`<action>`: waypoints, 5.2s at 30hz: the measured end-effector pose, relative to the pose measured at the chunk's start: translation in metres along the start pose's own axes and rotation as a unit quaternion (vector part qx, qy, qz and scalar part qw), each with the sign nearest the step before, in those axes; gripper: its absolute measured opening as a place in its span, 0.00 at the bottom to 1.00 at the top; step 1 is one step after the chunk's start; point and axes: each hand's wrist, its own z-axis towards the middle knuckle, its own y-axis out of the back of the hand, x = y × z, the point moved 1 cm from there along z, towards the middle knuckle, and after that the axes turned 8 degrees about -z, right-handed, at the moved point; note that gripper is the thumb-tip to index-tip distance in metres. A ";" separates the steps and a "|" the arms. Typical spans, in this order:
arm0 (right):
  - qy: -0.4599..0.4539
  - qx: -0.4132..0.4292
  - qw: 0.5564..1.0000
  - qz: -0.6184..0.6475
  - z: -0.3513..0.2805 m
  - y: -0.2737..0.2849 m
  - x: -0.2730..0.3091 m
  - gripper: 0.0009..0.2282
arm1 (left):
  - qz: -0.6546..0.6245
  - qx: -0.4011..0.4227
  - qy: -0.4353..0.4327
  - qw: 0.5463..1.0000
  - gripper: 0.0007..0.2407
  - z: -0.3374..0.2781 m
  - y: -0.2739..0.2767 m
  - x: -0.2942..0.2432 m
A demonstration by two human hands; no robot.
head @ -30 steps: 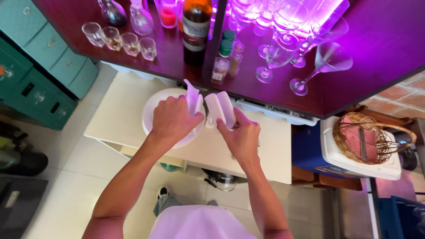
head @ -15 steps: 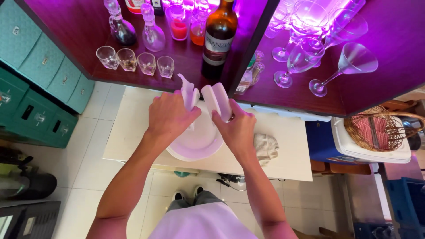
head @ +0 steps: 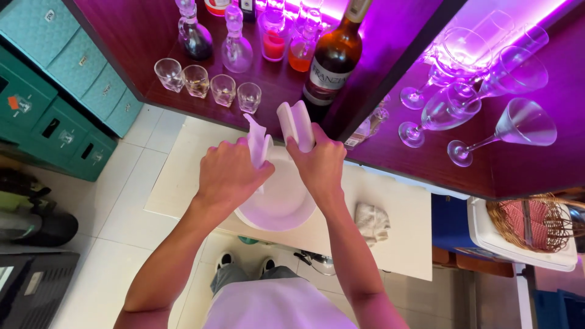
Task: The recorder organizes glasses, bottles, and napkins on a bar counter and shelves.
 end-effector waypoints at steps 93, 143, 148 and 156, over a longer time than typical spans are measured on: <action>0.067 0.224 0.972 -0.033 -0.067 -0.068 0.009 0.21 | 0.091 0.263 -0.366 0.888 0.23 0.069 -0.028 0.121; 0.099 0.418 0.888 -0.163 -0.082 -0.346 0.036 0.21 | 0.145 0.196 -0.123 0.962 0.18 0.095 -0.083 0.363; 0.168 0.325 0.922 -0.124 -0.084 -0.316 0.032 0.40 | 0.145 0.178 -0.168 0.959 0.21 0.086 -0.074 0.345; 0.037 0.154 0.986 0.049 -0.029 -0.069 0.065 0.17 | -0.041 0.020 -0.339 0.940 0.13 0.048 0.024 0.194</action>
